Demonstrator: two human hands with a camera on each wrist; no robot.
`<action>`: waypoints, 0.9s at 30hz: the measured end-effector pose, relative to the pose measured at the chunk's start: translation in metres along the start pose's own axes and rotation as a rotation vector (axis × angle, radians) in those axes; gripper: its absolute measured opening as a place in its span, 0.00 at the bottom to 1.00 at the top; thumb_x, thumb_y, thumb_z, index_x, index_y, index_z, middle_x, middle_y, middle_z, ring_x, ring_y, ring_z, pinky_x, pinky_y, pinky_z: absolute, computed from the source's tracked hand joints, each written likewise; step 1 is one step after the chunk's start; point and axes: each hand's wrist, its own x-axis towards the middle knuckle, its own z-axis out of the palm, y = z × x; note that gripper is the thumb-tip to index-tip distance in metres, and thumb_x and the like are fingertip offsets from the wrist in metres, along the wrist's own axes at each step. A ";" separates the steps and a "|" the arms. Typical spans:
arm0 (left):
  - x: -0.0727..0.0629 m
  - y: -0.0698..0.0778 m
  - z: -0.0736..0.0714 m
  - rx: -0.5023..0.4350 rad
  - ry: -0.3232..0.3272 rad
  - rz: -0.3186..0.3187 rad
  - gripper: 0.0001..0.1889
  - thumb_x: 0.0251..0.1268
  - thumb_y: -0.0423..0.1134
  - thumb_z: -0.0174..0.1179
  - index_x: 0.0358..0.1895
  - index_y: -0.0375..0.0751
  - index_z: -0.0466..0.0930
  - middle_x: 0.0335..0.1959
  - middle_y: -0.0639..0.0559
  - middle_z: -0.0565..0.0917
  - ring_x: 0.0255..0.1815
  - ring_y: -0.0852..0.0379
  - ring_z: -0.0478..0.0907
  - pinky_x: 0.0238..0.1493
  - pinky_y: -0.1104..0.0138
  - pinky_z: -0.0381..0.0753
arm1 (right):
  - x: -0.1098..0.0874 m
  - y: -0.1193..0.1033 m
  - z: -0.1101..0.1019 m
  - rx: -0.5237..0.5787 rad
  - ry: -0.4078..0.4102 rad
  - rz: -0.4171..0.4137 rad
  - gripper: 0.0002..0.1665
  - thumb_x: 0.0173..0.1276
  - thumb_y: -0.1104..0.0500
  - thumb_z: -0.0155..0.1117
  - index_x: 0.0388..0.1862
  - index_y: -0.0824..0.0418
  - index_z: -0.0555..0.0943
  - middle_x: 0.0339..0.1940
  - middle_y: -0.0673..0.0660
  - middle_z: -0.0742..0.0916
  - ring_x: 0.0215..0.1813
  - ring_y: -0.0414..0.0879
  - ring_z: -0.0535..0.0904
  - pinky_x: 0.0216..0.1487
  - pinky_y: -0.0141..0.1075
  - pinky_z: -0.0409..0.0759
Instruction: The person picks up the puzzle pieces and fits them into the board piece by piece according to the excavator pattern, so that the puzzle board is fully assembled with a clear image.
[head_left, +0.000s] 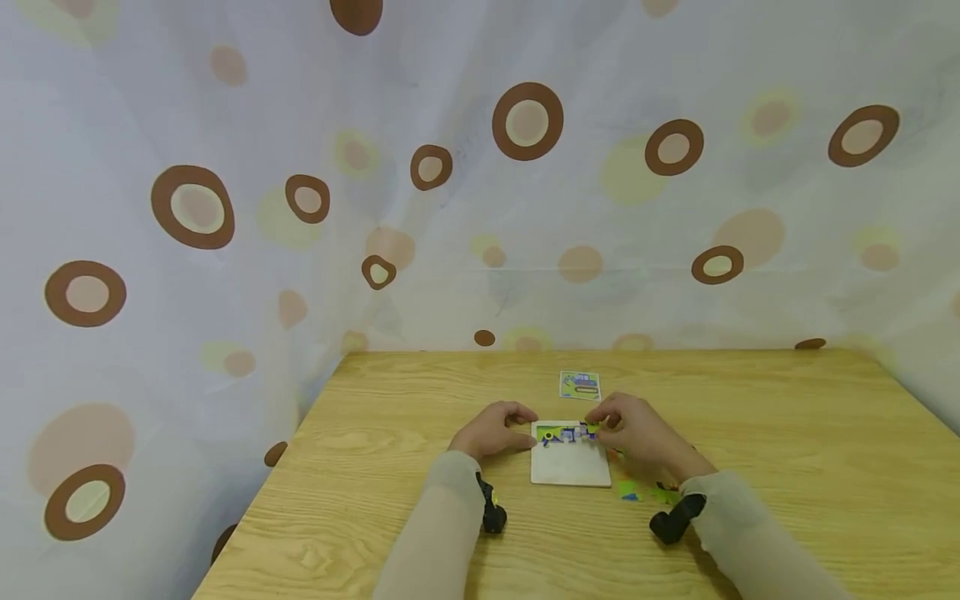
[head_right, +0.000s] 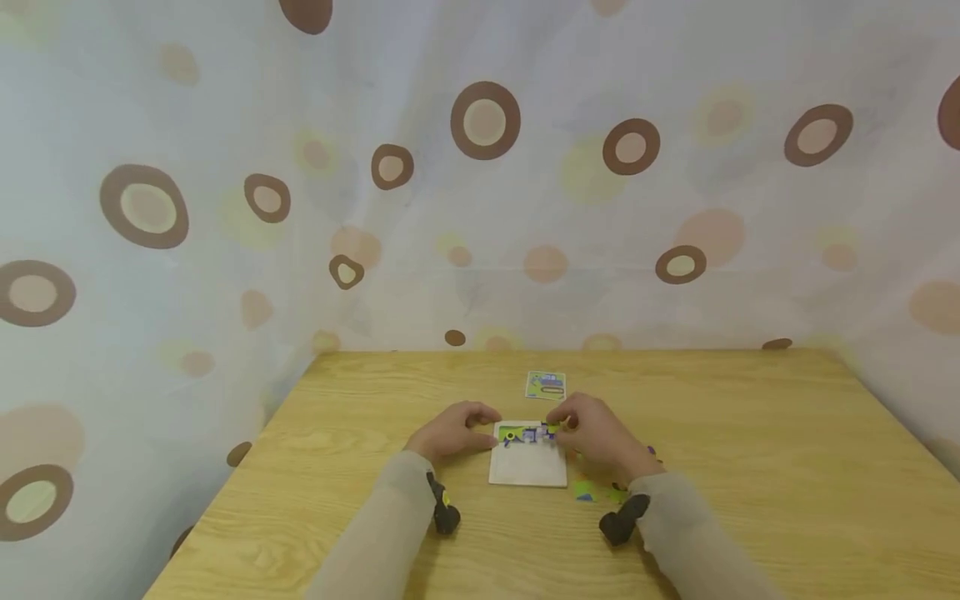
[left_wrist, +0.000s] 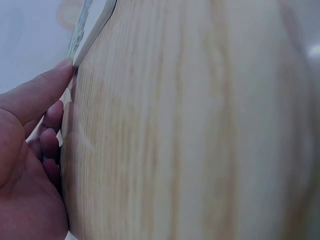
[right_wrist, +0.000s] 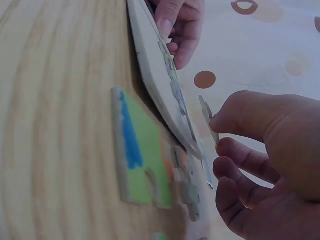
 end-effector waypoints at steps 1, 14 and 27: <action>0.001 -0.001 0.000 0.002 0.001 -0.002 0.18 0.63 0.38 0.69 0.56 0.48 0.82 0.52 0.56 0.78 0.53 0.56 0.73 0.58 0.59 0.71 | 0.000 0.000 0.002 0.009 -0.005 0.020 0.13 0.68 0.66 0.62 0.50 0.59 0.85 0.50 0.55 0.80 0.46 0.49 0.75 0.43 0.42 0.76; 0.005 -0.002 0.001 0.004 0.004 -0.007 0.17 0.63 0.39 0.70 0.55 0.49 0.83 0.52 0.57 0.78 0.54 0.56 0.73 0.59 0.59 0.71 | 0.007 0.004 0.014 -0.065 0.000 0.058 0.13 0.65 0.69 0.64 0.48 0.62 0.87 0.45 0.54 0.79 0.38 0.47 0.71 0.35 0.39 0.72; 0.003 -0.001 0.002 0.006 0.004 -0.016 0.18 0.62 0.39 0.70 0.55 0.49 0.83 0.52 0.58 0.78 0.54 0.56 0.73 0.60 0.58 0.70 | 0.008 0.001 0.016 -0.053 -0.010 0.097 0.12 0.64 0.69 0.65 0.45 0.60 0.88 0.42 0.54 0.78 0.37 0.48 0.70 0.35 0.39 0.69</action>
